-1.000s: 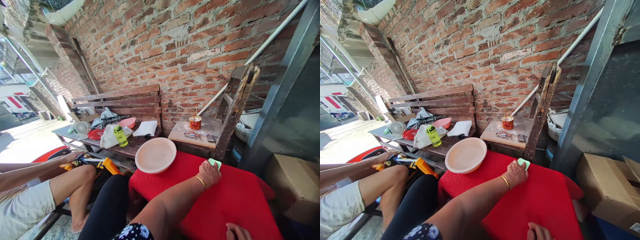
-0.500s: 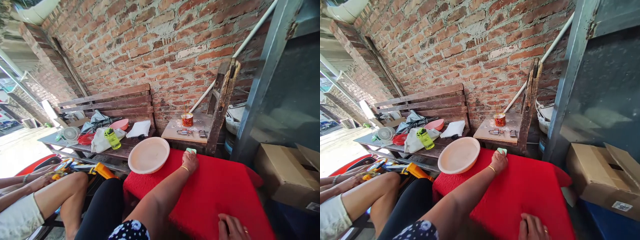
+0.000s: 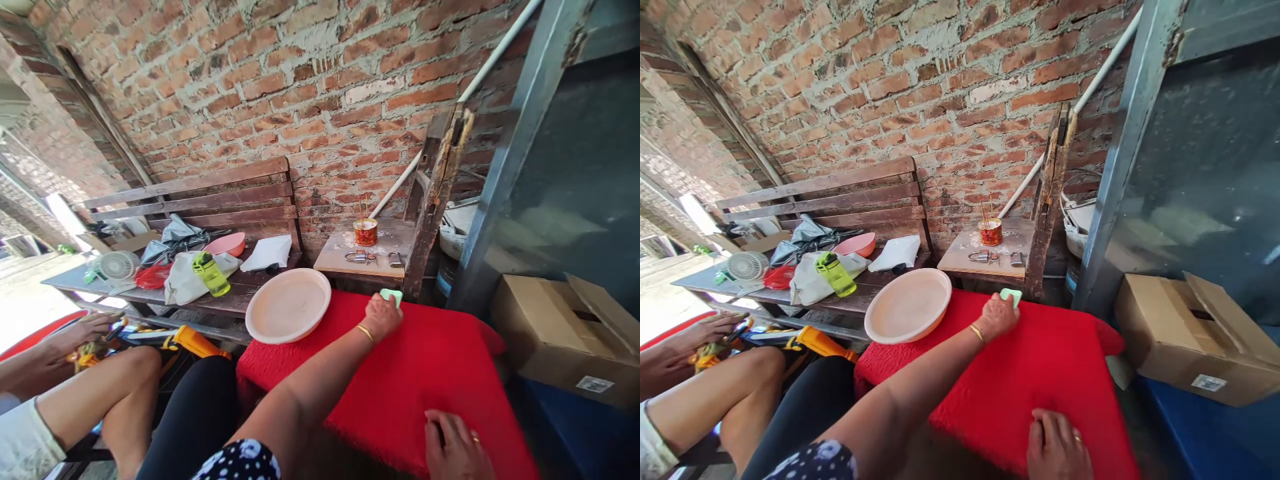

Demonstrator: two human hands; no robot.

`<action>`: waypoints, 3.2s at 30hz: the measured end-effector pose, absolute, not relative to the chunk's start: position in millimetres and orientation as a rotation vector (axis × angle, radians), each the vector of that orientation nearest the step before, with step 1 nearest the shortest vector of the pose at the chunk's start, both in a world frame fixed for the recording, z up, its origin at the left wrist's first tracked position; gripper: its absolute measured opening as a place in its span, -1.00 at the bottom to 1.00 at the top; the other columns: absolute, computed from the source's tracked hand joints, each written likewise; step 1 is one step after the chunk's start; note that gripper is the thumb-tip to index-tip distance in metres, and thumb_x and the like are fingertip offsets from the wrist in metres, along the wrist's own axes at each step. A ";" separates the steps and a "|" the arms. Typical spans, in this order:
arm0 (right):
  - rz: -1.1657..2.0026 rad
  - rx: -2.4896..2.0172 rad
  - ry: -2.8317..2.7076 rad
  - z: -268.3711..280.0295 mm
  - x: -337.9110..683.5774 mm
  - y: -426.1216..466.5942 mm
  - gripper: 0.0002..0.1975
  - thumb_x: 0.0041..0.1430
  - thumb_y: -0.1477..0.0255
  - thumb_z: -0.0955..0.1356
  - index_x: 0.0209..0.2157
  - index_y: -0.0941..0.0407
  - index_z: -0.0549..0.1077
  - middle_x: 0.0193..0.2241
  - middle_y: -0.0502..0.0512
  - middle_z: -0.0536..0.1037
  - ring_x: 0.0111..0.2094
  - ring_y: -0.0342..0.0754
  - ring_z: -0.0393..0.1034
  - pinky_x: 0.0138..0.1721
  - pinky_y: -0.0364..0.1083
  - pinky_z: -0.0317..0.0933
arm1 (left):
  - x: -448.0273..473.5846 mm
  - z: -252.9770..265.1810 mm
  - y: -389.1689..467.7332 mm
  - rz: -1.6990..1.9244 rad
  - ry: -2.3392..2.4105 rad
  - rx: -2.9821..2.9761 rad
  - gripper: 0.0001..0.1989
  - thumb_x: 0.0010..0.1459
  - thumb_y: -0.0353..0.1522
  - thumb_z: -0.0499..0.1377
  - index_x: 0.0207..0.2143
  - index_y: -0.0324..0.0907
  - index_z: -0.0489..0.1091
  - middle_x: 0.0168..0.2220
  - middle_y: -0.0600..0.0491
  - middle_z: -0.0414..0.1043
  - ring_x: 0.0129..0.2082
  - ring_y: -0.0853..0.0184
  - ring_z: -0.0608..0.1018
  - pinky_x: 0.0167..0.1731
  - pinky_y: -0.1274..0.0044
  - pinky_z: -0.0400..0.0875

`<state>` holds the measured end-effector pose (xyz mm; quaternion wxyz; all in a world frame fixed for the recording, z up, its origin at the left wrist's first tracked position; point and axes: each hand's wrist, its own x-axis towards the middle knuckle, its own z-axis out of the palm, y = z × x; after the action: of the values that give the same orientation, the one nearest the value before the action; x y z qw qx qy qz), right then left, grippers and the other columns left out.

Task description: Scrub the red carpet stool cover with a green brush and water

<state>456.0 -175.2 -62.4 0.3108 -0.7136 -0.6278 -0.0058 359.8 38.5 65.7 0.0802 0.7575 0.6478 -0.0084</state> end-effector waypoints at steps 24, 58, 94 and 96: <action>-0.091 -1.946 -1.632 -57.8 448.6 -181.2 -0.75 0.25 0.34 0.24 -0.25 0.01 0.55 -0.28 0.07 0.59 -0.34 -0.02 0.44 -0.28 -0.02 0.20 | 416.4 47.4 5.6 0.065 1.625 2.528 -0.49 0.27 -0.10 -0.02 0.20 -0.06 0.25 0.01 -0.21 0.34 -0.09 0.09 0.50 -0.25 0.40 0.42; -0.106 -2.010 -1.614 -38.2 437.2 -180.1 -0.78 0.26 0.41 0.22 -0.26 0.03 0.51 -0.30 0.06 0.55 -0.31 0.01 0.36 -0.24 -0.01 0.12 | 271.9 48.7 36.1 -0.078 2.113 2.289 -0.55 0.27 -0.18 0.04 0.17 -0.11 0.26 0.04 -0.20 0.31 -0.01 0.06 0.49 -0.09 0.34 0.39; -0.009 -2.001 -1.584 -45.9 443.6 -177.4 -0.70 0.25 0.32 0.18 -0.23 0.03 0.52 -0.27 0.09 0.59 -0.34 0.06 0.41 -0.27 0.03 0.17 | 324.7 35.0 38.5 0.051 1.992 2.270 -0.57 0.26 -0.18 0.07 0.08 -0.22 0.36 0.02 -0.24 0.36 -0.02 0.11 0.51 -0.08 0.39 0.40; 0.007 -1.986 -1.586 -46.2 443.4 -176.9 -0.70 0.25 0.33 0.18 -0.22 0.04 0.52 -0.26 0.09 0.59 -0.33 0.06 0.42 -0.25 0.04 0.18 | 316.5 39.8 38.7 0.068 2.015 2.237 -0.56 0.27 -0.16 0.05 0.09 -0.21 0.35 0.03 -0.23 0.36 0.00 0.10 0.50 -0.07 0.38 0.39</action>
<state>443.4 -176.9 -46.2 0.2954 -0.7466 -0.5960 0.0026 316.5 38.7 39.8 0.0650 0.7414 0.6676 0.0225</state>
